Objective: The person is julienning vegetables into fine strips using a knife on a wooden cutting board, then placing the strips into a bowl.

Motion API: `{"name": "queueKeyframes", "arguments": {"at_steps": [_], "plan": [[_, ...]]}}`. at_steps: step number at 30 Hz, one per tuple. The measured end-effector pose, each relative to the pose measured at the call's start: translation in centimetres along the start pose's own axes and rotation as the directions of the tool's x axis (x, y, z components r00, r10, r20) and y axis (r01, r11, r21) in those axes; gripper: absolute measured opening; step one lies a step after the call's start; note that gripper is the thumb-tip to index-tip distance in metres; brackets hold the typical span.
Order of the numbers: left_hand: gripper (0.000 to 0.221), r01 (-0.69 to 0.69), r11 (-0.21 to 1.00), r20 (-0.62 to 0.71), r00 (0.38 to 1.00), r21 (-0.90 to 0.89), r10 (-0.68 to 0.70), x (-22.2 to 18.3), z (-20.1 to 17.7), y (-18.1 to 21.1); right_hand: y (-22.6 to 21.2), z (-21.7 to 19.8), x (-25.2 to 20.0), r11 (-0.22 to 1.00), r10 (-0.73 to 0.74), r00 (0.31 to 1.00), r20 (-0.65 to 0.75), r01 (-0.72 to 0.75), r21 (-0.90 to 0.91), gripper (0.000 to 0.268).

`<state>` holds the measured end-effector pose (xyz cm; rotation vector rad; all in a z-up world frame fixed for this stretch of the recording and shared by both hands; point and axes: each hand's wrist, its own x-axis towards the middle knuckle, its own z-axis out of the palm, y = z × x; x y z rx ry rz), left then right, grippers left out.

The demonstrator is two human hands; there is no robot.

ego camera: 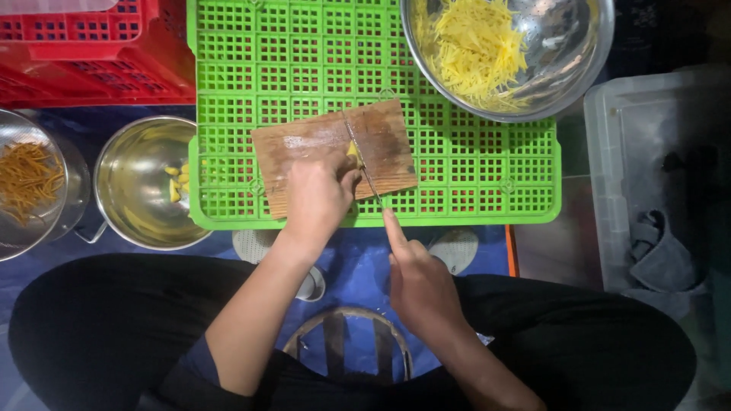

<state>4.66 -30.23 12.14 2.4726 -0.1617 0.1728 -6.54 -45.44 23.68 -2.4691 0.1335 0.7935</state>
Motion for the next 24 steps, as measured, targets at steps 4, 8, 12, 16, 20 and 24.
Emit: {"name": "queueKeyframes", "arguments": {"at_steps": [4, 8, 12, 16, 20, 24], "plan": [[0.014, -0.040, 0.998, -0.001, 0.999, -0.045, 0.040, 0.2, -0.5, 0.1, 1.1, 0.9, 0.0, 1.000, 0.005, 1.000, 0.014, -0.005, 0.014, 0.067], [0.012, -0.089, 0.991, -0.004, 0.996, -0.101, 0.089, 0.2, -0.7, 0.0, 1.3, 1.2, -0.3, 0.996, 0.082, 0.995, 0.059, -0.083, 0.025, 0.069], [0.017, -0.106, 0.989, -0.003, 0.994, -0.105, 0.107, 0.1, -0.8, 0.1, 1.6, 1.6, -0.5, 0.999, 0.039, 0.999, -0.003, -0.038, 0.028, 0.068], [0.022, -0.108, 0.989, 0.003, 0.994, -0.104, 0.109, 0.2, -0.9, 0.2, 0.9, 0.9, -0.6, 0.999, 0.044, 0.999, 0.025, -0.044, 0.005, 0.072], [0.021, -0.100, 0.990, 0.011, 0.995, -0.095, 0.101, 0.2, -1.1, 0.4, 0.3, 0.6, -0.5, 0.990, 0.138, 0.984, 0.116, -0.135, -0.031, 0.075], [0.013, -0.079, 0.991, 0.024, 0.996, -0.106, 0.082, 0.3, -1.2, 0.6, 1.5, 1.4, -0.5, 0.997, 0.073, 0.997, 0.034, -0.073, -0.010, 0.072]]}}
